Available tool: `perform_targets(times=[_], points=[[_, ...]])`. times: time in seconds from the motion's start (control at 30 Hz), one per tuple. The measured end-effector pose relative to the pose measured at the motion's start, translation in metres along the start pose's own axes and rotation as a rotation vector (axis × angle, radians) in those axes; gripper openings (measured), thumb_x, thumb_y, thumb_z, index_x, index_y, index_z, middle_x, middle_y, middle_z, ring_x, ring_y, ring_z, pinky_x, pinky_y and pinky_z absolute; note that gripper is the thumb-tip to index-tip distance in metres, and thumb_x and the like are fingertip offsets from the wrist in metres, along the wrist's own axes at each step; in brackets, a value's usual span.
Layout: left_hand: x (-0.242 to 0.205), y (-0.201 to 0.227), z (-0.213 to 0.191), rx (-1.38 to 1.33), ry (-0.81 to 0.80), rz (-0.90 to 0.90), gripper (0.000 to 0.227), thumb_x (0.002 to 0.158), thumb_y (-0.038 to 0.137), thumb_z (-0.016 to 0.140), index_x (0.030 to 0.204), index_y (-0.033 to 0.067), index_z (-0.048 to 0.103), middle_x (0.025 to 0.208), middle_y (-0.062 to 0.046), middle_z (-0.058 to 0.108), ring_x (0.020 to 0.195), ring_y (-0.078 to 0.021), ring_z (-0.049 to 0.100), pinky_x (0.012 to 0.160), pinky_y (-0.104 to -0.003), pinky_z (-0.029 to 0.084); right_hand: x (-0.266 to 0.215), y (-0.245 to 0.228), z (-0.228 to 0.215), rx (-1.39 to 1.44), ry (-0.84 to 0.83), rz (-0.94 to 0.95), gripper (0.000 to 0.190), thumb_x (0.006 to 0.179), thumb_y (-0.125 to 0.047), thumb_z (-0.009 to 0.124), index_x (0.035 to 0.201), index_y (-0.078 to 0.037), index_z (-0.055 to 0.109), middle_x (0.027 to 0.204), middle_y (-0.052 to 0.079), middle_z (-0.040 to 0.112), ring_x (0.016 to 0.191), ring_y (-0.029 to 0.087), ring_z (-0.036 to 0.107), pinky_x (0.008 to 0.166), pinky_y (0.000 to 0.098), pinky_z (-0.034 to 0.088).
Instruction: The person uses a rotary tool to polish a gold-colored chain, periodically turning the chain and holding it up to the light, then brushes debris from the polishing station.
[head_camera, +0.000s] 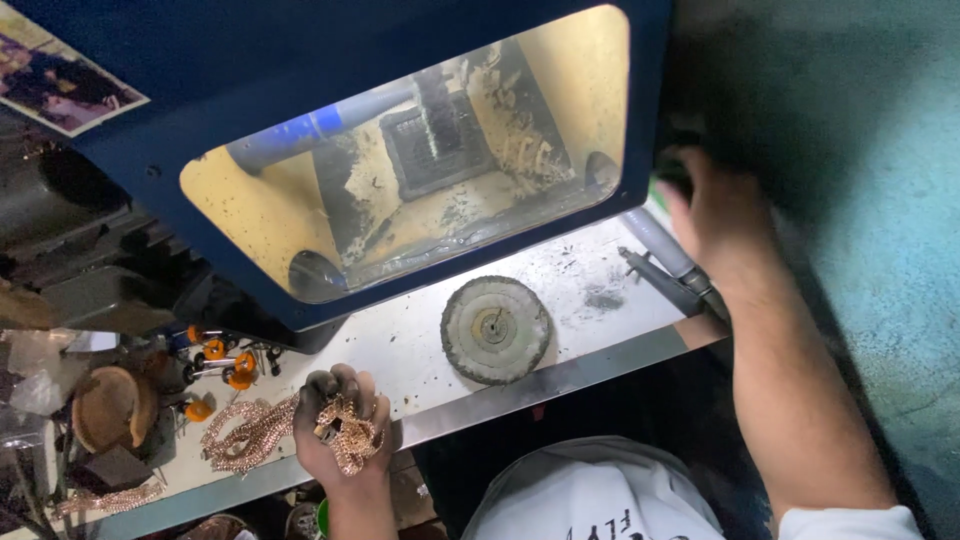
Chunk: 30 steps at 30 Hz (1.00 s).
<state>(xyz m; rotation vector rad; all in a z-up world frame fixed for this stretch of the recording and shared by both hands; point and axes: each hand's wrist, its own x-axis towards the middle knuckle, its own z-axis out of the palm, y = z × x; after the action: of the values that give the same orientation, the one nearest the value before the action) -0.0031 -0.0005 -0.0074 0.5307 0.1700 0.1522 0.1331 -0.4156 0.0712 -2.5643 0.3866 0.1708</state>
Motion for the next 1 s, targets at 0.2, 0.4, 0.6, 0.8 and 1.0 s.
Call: perform_targets(times=[0.2, 0.4, 0.6, 0.8, 1.0], points=[[0.0, 0.002, 0.0, -0.083, -0.027, 0.0, 0.023, 0.101, 0.024, 0.055, 0.091, 0.0042, 0.062, 0.085, -0.012, 0.056, 0.06, -0.022, 0.047, 0.039, -0.029, 0.036, -0.038, 0.036, 0.008, -0.096, 0.478, -0.452, 0.03, 0.108, -0.008, 0.075, 0.131, 0.008, 0.065, 0.099, 0.027, 0.075, 0.084, 0.044, 0.073, 0.063, 0.0487, 0.057], [0.005, 0.0, 0.005, -0.03, 0.041, -0.034, 0.023, 0.1, 0.024, 0.054, 0.09, 0.0055, 0.063, 0.081, -0.012, 0.053, 0.057, -0.0207, 0.044, 0.039, -0.028, 0.032, -0.057, 0.0, 0.054, 0.155, 0.27, -0.742, 0.028, 0.102, -0.009, 0.064, 0.128, 0.001, 0.068, 0.119, 0.021, 0.071, 0.105, 0.032, 0.072, 0.1, 0.0408, 0.057], [-0.002, -0.007, 0.04, 0.175, 0.207, 0.006, 0.026, 0.103, 0.027, 0.055, 0.084, 0.0141, 0.069, 0.085, -0.006, 0.064, 0.058, -0.0162, 0.048, 0.042, -0.026, 0.034, -0.033, -0.024, 0.074, -0.073, 0.014, -0.694, 0.037, 0.094, 0.006, 0.045, 0.119, -0.004, 0.071, 0.11, 0.019, 0.073, 0.108, 0.036, 0.066, 0.105, 0.0475, 0.053], [0.017, -0.033, 0.098, 0.833, 0.145, 0.104, 0.023, 0.098, 0.028, 0.054, 0.09, 0.0096, 0.065, 0.086, -0.008, 0.066, 0.076, -0.0219, 0.063, 0.058, -0.034, 0.053, -0.073, -0.009, 0.066, 0.259, 0.275, -0.92, 0.023, 0.1, -0.001, 0.061, 0.122, -0.002, 0.067, 0.13, 0.015, 0.058, 0.118, 0.035, 0.062, 0.108, 0.0466, 0.051], [0.051, -0.072, 0.123, 1.151, -0.208, 0.127, 0.031, 0.098, 0.019, 0.063, 0.073, 0.0044, 0.075, 0.061, -0.015, 0.07, 0.058, -0.0162, 0.063, 0.054, -0.026, 0.052, -0.096, 0.0, 0.075, 0.439, 0.386, -0.8, 0.014, 0.09, 0.004, 0.074, 0.097, -0.007, 0.079, 0.102, 0.007, 0.077, 0.101, 0.032, 0.075, 0.094, 0.0433, 0.058]])
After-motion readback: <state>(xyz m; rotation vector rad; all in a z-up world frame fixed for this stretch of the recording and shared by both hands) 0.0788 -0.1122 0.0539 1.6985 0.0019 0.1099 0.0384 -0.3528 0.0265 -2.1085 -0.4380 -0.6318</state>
